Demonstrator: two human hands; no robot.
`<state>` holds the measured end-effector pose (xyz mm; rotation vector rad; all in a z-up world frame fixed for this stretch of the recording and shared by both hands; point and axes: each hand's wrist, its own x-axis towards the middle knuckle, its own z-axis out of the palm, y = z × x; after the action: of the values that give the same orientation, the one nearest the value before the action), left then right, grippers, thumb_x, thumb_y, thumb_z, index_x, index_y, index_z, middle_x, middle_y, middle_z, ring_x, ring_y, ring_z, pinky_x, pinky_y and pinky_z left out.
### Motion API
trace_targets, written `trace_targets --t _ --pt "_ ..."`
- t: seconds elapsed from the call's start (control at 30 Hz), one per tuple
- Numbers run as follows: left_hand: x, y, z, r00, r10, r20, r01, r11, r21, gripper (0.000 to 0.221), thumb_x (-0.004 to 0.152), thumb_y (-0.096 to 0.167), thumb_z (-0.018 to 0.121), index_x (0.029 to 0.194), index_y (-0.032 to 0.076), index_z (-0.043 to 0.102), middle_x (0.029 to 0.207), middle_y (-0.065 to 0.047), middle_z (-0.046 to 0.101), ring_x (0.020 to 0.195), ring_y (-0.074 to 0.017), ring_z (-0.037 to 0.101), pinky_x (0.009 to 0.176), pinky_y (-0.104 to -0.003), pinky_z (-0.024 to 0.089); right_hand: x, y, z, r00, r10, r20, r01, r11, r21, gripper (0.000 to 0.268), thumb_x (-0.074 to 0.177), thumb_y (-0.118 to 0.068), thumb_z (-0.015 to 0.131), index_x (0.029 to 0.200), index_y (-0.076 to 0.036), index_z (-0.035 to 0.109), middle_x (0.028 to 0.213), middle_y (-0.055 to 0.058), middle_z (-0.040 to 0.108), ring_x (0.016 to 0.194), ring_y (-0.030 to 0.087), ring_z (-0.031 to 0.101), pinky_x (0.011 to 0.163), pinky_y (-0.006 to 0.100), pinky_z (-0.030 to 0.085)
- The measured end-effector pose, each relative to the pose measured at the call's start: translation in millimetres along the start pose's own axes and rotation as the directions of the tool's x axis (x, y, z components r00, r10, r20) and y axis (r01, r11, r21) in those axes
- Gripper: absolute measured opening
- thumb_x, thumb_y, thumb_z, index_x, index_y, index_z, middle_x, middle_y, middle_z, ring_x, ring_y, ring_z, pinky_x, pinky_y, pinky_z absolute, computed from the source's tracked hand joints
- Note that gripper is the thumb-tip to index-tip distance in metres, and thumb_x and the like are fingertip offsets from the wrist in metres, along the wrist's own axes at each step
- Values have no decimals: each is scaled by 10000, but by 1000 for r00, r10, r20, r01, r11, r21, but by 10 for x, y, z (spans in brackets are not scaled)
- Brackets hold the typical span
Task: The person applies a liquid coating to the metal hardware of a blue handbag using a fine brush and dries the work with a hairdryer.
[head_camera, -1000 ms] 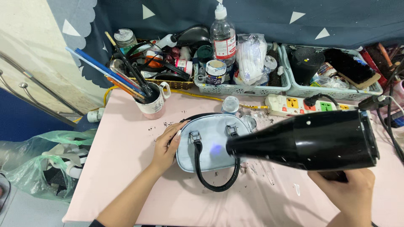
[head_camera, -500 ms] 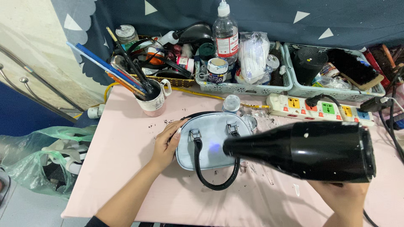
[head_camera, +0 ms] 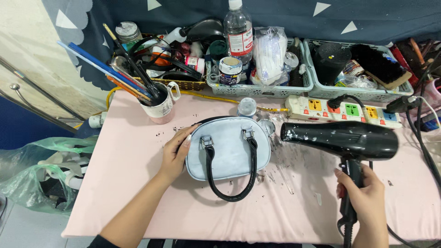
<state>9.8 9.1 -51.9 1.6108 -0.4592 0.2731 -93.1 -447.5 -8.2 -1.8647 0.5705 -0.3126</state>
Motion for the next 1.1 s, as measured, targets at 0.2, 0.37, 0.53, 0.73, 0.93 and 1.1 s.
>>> trace_targets --t 0.2,0.37,0.53,0.73,0.93,1.1 --pt "-25 -49 -29 999 23 33 -23 1000 16 467 1088 259 449 1432 -34 565 1437 -184 609 1357 -276 558 1190 -373 372 196 309 22 995 79 59 -82 995 62 272 884 -86 744 1057 67 601 752 106 618 558 163 578 487 321 462" --pt "3 -56 -36 995 80 64 -82 996 25 521 1055 299 512 1456 -34 530 1519 -200 540 1456 -312 477 1236 -412 323 222 308 104 990 -136 -23 126 960 -251 455 896 -135 765 1246 58 548 872 184 650 717 241 621 611 382 495" --pt "-1 -40 -49 994 67 82 -68 998 0 522 1016 250 565 1444 -47 532 1499 -198 555 1431 -306 503 1230 -417 344 -112 -71 189 845 -535 11 324 495 -806 466 869 -166 795 1253 37 625 1212 282 618 1150 435 553 875 458 500" --pt "-102 -62 -23 996 59 63 -57 998 -41 459 1025 164 536 1430 -52 549 1461 -192 595 1403 -293 536 1216 -407 365 -272 -513 589 831 -324 452 479 829 -289 625 813 -209 738 1386 -60 539 1273 181 648 1141 303 638 941 393 523" --pt "-108 -88 11 998 52 38 -49 996 -69 386 1053 101 497 1404 -41 574 1437 -185 620 1373 -289 563 1203 -406 392 -88 -683 1069 649 -431 627 671 712 -206 766 916 -276 715 1525 14 352 1407 311 514 1285 401 535 1044 466 436" --pt "-13 30 13 998 35 57 -32 998 -59 390 1064 118 464 1410 -28 570 1476 -178 584 1422 -288 520 1224 -400 356 -64 -673 1292 673 -288 681 533 827 -177 642 967 -294 573 1522 -24 396 1277 259 665 1170 347 655 996 414 482"
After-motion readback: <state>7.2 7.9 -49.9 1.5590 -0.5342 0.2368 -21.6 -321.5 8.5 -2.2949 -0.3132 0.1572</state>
